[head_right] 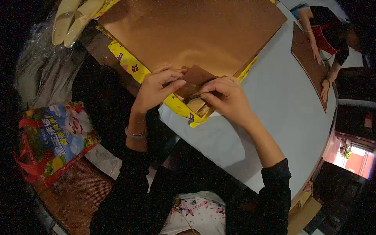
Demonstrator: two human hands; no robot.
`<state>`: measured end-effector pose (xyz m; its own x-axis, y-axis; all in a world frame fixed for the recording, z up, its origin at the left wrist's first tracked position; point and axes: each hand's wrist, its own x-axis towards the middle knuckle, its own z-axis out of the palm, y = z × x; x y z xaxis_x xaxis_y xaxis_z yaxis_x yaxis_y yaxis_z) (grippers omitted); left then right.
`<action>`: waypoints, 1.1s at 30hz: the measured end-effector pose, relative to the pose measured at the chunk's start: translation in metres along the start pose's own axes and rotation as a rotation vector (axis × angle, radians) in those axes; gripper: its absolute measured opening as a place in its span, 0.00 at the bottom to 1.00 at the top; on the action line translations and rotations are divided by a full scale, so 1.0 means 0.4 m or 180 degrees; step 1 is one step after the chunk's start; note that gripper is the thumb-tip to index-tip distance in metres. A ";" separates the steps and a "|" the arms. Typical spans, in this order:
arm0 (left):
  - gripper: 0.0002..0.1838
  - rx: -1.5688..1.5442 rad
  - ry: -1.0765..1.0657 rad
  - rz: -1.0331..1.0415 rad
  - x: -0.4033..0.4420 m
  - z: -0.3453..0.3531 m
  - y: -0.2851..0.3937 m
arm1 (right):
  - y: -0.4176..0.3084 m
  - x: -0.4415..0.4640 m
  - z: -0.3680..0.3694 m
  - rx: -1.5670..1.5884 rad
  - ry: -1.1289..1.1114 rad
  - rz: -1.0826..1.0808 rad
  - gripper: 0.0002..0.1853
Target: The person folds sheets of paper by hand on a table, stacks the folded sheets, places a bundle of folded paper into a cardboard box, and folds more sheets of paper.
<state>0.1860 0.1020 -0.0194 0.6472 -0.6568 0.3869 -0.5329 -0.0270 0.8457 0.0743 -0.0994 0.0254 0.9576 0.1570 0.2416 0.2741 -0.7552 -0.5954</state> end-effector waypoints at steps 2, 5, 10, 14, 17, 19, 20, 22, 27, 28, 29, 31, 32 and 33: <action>0.07 0.0100 0.0039 0.0167 0.001 -0.001 0.001 | 0.000 0.004 0.000 0.0709 -0.0079 0.0654 0.04; 0.07 0.0133 0.0026 0.0100 -0.001 -0.001 0.000 | 0.006 0.001 0.000 0.0904 -0.0052 0.0659 0.04; 0.07 0.0110 0.0091 0.0108 0.000 0.006 -0.003 | -0.015 0.001 0.005 0.0766 0.0228 0.0738 0.06; 0.08 0.0103 0.0032 0.0018 -0.004 -0.001 0.001 | -0.025 0.030 0.026 -0.0086 0.0978 0.0003 0.05; 0.08 0.0075 0.0136 0.0126 0.001 -0.005 0.013 | -0.019 0.038 0.038 -0.0083 0.1019 0.0096 0.06; 0.09 -0.0023 -0.0102 -0.0319 -0.003 -0.011 0.013 | -0.014 0.039 0.044 -0.0092 0.1005 0.0136 0.05; 0.11 0.0016 0.0125 -0.0156 -0.005 -0.006 0.016 | -0.012 0.039 0.047 -0.0103 0.0998 0.0193 0.05; 0.12 0.0081 0.0067 -0.0085 -0.008 -0.006 0.004 | -0.006 0.036 0.055 0.0022 0.0988 0.0362 0.04; 0.13 0.0106 0.0031 -0.0088 -0.008 0.005 -0.013 | -0.011 0.037 0.054 0.0088 0.0998 0.0490 0.05; 0.13 0.0099 0.0096 -0.0001 -0.007 0.005 -0.011 | -0.013 0.037 0.053 -0.0052 0.1056 0.0320 0.07; 0.13 0.0094 0.0161 0.0085 -0.006 0.005 -0.008 | -0.014 0.038 0.052 -0.0190 0.1114 0.0149 0.08; 0.11 0.0115 0.0143 0.0074 -0.005 0.005 -0.007 | -0.018 0.031 0.055 -0.0159 0.1179 0.0345 0.11; 0.09 0.0137 0.0124 0.0059 -0.005 0.004 -0.006 | -0.020 0.029 0.056 -0.0125 0.1241 0.0543 0.13; 0.09 0.0139 0.0125 0.0058 -0.005 0.003 -0.004 | -0.020 0.029 0.056 -0.0123 0.1240 0.0542 0.13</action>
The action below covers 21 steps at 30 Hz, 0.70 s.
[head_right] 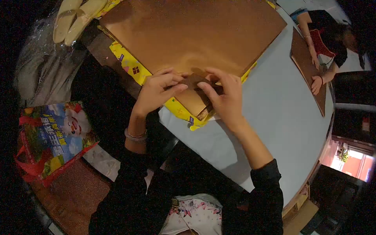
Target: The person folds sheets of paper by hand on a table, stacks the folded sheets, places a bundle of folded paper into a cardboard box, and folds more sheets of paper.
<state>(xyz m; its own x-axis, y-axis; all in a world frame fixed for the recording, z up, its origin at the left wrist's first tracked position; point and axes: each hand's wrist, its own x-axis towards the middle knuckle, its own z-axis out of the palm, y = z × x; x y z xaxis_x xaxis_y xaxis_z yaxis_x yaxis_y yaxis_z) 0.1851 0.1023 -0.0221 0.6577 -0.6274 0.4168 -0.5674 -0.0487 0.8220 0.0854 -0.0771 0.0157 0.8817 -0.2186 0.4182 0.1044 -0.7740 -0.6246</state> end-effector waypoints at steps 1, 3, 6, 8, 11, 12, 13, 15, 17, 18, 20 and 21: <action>0.09 0.0008 -0.0007 0.0002 0.001 -0.001 0.002 | -0.001 0.001 0.000 0.0095 0.0044 0.0005 0.15; 0.08 0.0015 -0.0012 0.0004 0.002 0.000 0.002 | 0.000 0.004 -0.003 0.0190 0.0086 0.0008 0.17; 0.08 0.0060 0.0031 0.0021 0.002 0.002 0.004 | 0.003 0.008 -0.008 -0.0067 -0.0070 -0.0239 0.18; 0.10 -0.0074 0.0048 -0.0028 0.004 0.000 0.015 | 0.005 0.008 -0.007 -0.0018 -0.0084 -0.0194 0.14; 0.10 -0.0063 -0.0023 -0.0090 0.002 0.000 0.008 | 0.003 0.014 -0.007 0.0044 -0.0132 -0.0250 0.09; 0.10 -0.0062 -0.0019 -0.0093 0.003 0.000 0.006 | 0.003 0.015 -0.007 0.0046 -0.0136 -0.0253 0.09; 0.11 -0.0058 -0.0028 -0.0063 0.004 -0.001 0.004 | 0.002 0.016 -0.007 0.0042 -0.0118 -0.0259 0.08; 0.11 -0.0057 -0.0038 -0.0031 0.004 -0.002 0.011 | 0.003 0.015 -0.005 0.0034 -0.0099 -0.0264 0.06; 0.14 -0.0491 -0.0029 -0.0557 0.003 -0.003 0.034 | 0.009 0.013 -0.001 0.0101 -0.0075 -0.0231 0.06; 0.14 -0.0492 -0.0028 -0.0557 0.005 -0.005 0.033 | 0.010 0.011 0.000 0.0100 -0.0075 -0.0232 0.06; 0.15 -0.0156 -0.0196 -0.0177 0.008 -0.012 0.026 | 0.011 0.006 0.001 0.0329 -0.0087 0.0041 0.06; 0.15 -0.0155 -0.0196 -0.0177 0.006 -0.009 0.018 | 0.007 0.007 -0.002 0.0330 -0.0087 0.0040 0.06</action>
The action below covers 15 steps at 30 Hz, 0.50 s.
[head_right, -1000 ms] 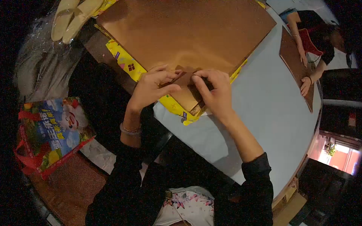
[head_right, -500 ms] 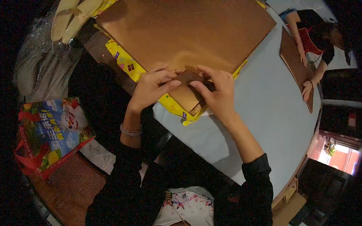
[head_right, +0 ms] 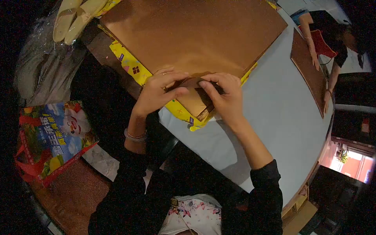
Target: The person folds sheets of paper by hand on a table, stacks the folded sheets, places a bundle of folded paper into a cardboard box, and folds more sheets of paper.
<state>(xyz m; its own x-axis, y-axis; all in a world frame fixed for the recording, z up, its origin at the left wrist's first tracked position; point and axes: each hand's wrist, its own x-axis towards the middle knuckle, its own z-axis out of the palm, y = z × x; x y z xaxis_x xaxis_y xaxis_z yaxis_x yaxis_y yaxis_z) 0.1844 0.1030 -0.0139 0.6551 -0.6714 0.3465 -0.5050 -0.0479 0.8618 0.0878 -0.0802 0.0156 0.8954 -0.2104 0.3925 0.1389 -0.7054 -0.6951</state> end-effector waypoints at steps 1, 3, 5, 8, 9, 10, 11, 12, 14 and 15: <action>0.14 0.0134 0.0131 0.0277 -0.003 0.007 -0.013 | -0.008 0.002 -0.005 0.0079 -0.0040 0.0037 0.05; 0.13 0.0263 0.0258 0.0556 -0.005 0.012 -0.021 | -0.015 0.000 -0.009 0.0153 -0.0078 0.0077 0.05; 0.13 0.0551 0.0175 0.0649 -0.006 0.010 -0.018 | -0.016 -0.002 -0.012 0.0184 -0.0132 0.0085 0.05; 0.12 0.0462 0.0143 0.0558 -0.004 0.010 -0.009 | -0.018 -0.001 -0.014 0.0136 -0.0086 -0.0052 0.05; 0.13 0.0500 0.0100 0.0528 -0.004 0.009 -0.009 | -0.017 -0.001 -0.014 0.0137 -0.0075 -0.0044 0.05; 0.13 0.0501 0.0087 0.0541 -0.004 0.009 -0.009 | -0.015 -0.003 -0.014 0.0112 -0.0062 -0.0082 0.05; 0.13 0.0439 0.0103 0.0494 -0.004 0.009 -0.008 | -0.015 -0.005 -0.014 0.0082 -0.0039 -0.0121 0.05; 0.13 0.0377 0.0108 0.0447 -0.003 0.008 -0.006 | -0.014 -0.006 -0.016 0.0109 -0.0111 0.0011 0.05; 0.19 0.0401 -0.0065 0.0162 -0.002 0.003 0.000 | -0.016 -0.002 -0.019 0.0133 -0.0083 -0.0050 0.05; 0.21 0.0471 -0.0106 0.0075 0.001 0.006 0.008 | -0.018 0.000 -0.023 0.0156 -0.0077 -0.0115 0.05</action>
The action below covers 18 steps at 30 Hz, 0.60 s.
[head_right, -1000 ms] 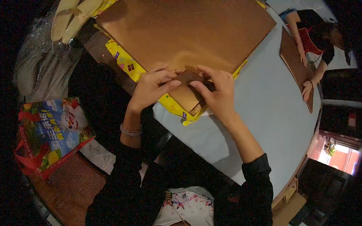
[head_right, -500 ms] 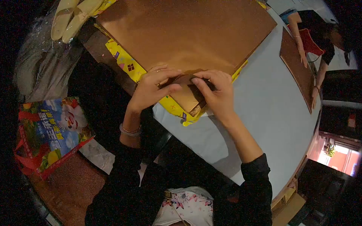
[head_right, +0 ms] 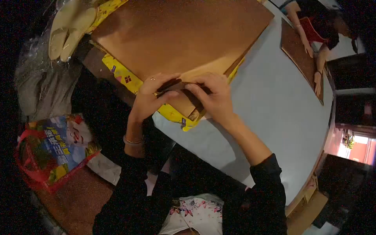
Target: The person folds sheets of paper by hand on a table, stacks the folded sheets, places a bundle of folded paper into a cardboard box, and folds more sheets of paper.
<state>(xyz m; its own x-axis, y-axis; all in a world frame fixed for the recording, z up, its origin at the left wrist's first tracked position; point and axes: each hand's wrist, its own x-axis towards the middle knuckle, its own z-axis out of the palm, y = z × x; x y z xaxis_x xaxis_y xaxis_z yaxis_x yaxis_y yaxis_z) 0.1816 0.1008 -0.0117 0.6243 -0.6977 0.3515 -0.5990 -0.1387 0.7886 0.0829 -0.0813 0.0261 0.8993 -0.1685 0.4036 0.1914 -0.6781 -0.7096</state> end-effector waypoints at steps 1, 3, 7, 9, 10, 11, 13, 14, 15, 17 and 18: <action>0.23 -0.0134 -0.0076 -0.0172 0.005 -0.004 0.023 | 0.003 -0.001 0.007 -0.0045 0.0147 -0.0015 0.05; 0.21 -0.0050 0.0060 0.0474 0.016 0.010 -0.003 | 0.015 0.003 0.010 -0.0137 0.0259 -0.0436 0.06; 0.15 0.0047 -0.0249 -0.0252 0.006 0.023 0.001 | 0.021 -0.003 0.032 -0.0029 0.0776 -0.0691 0.05; 0.16 0.0184 -0.0348 -0.0189 0.001 0.016 -0.087 | 0.018 -0.024 0.024 -0.0153 0.0727 -0.0787 0.07; 0.16 0.0251 -0.0397 -0.0156 -0.004 0.014 -0.129 | 0.017 -0.039 0.008 -0.0098 0.0749 -0.1004 0.07; 0.17 0.0201 -0.0422 -0.0048 -0.013 -0.003 -0.157 | -0.013 -0.064 -0.006 -0.0161 0.0954 -0.1049 0.07; 0.18 0.0287 -0.0478 0.0148 0.004 0.000 -0.181 | -0.033 -0.114 -0.054 -0.0394 0.1146 -0.1021 0.06; 0.18 0.0435 -0.0489 0.0238 0.004 -0.010 -0.168 | -0.042 -0.148 -0.072 -0.0543 0.1134 -0.0946 0.06; 0.19 0.0577 -0.0478 0.0326 0.016 -0.010 -0.152 | -0.047 -0.191 -0.109 -0.0526 0.1058 -0.0852 0.05; 0.19 0.1187 -0.0166 -0.0216 0.009 -0.015 -0.215 | -0.074 -0.293 -0.190 -0.0572 0.0863 -0.0586 0.06; 0.19 0.1163 -0.0212 -0.0138 0.006 -0.014 -0.182 | -0.086 -0.357 -0.221 -0.0630 0.0929 -0.0554 0.06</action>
<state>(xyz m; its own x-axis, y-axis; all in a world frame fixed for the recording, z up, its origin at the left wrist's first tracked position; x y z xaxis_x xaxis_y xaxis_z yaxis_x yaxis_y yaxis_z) 0.2295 0.1130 -0.0654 0.6262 -0.7281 0.2786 -0.7196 -0.4024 0.5658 -0.0870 -0.0974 0.0440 0.7051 -0.2156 0.6756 0.2261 -0.8346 -0.5023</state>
